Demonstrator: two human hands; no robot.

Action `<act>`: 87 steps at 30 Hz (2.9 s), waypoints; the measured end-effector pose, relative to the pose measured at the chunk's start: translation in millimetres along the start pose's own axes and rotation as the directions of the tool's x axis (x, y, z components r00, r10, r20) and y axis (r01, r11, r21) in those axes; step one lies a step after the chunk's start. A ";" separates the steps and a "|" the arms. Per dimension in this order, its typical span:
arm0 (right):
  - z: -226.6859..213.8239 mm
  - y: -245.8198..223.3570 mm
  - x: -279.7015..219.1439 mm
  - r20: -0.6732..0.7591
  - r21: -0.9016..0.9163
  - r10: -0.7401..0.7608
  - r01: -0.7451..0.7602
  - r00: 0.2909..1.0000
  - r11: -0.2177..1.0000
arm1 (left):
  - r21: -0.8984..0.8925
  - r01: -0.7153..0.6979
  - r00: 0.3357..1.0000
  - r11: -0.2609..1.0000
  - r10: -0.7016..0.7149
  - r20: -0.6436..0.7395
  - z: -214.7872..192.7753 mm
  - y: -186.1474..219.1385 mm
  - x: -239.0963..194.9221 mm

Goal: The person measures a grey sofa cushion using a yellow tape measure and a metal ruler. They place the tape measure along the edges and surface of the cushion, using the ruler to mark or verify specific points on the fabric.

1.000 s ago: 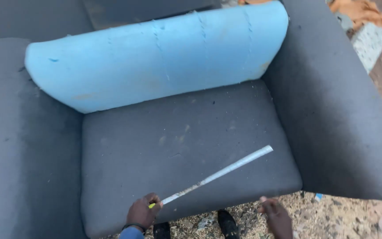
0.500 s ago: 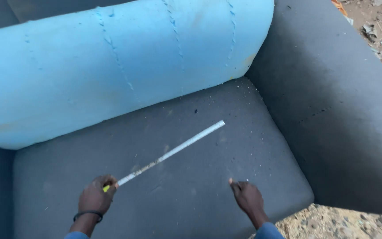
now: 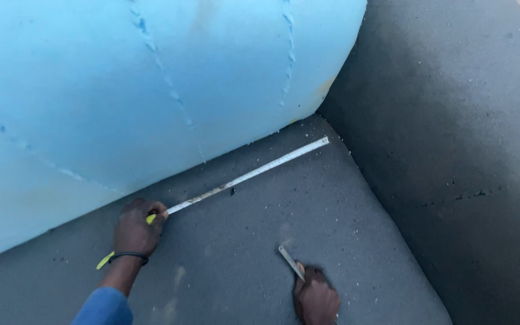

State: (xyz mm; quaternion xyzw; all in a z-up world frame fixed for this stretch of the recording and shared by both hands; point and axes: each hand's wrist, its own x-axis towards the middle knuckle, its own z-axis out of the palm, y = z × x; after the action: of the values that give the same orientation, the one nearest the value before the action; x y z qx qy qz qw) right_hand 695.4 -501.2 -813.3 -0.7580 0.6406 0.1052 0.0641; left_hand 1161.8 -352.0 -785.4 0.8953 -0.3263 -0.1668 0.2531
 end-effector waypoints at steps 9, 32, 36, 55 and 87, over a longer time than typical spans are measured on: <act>26.1 4.9 0.1 -0.337 -0.050 -0.127 0.117 0.933 0.992 | -0.005 0.055 0.998 0.998 -0.055 0.035 39.1 67.4 46.6; 34.9 9.2 -1.5 -0.280 -0.092 -0.031 0.005 0.960 0.996 | -0.075 0.042 0.998 0.996 -0.045 -0.045 49.4 68.7 48.6; 19.6 1.6 -5.9 -0.341 -0.123 -0.065 0.023 0.938 0.992 | -0.072 0.034 0.998 0.997 -0.037 -0.045 49.0 70.9 44.4; -160.4 -183.9 90.8 -0.105 0.401 -0.559 0.550 0.822 0.733 | -0.074 0.022 0.986 0.997 -0.034 -0.165 82.5 41.7 59.8; -101.7 -276.6 191.0 -0.068 -0.013 -0.781 0.783 0.620 0.622 | -0.002 0.248 0.935 0.969 -0.240 -0.261 -46.5 -97.9 -19.5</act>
State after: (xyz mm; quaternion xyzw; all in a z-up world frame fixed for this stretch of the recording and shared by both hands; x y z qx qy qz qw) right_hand 1005.6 -660.3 -771.2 -0.9634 0.2503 0.0358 0.0886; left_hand 1218.1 -258.4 -799.9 0.9467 -0.1795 -0.0733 0.2573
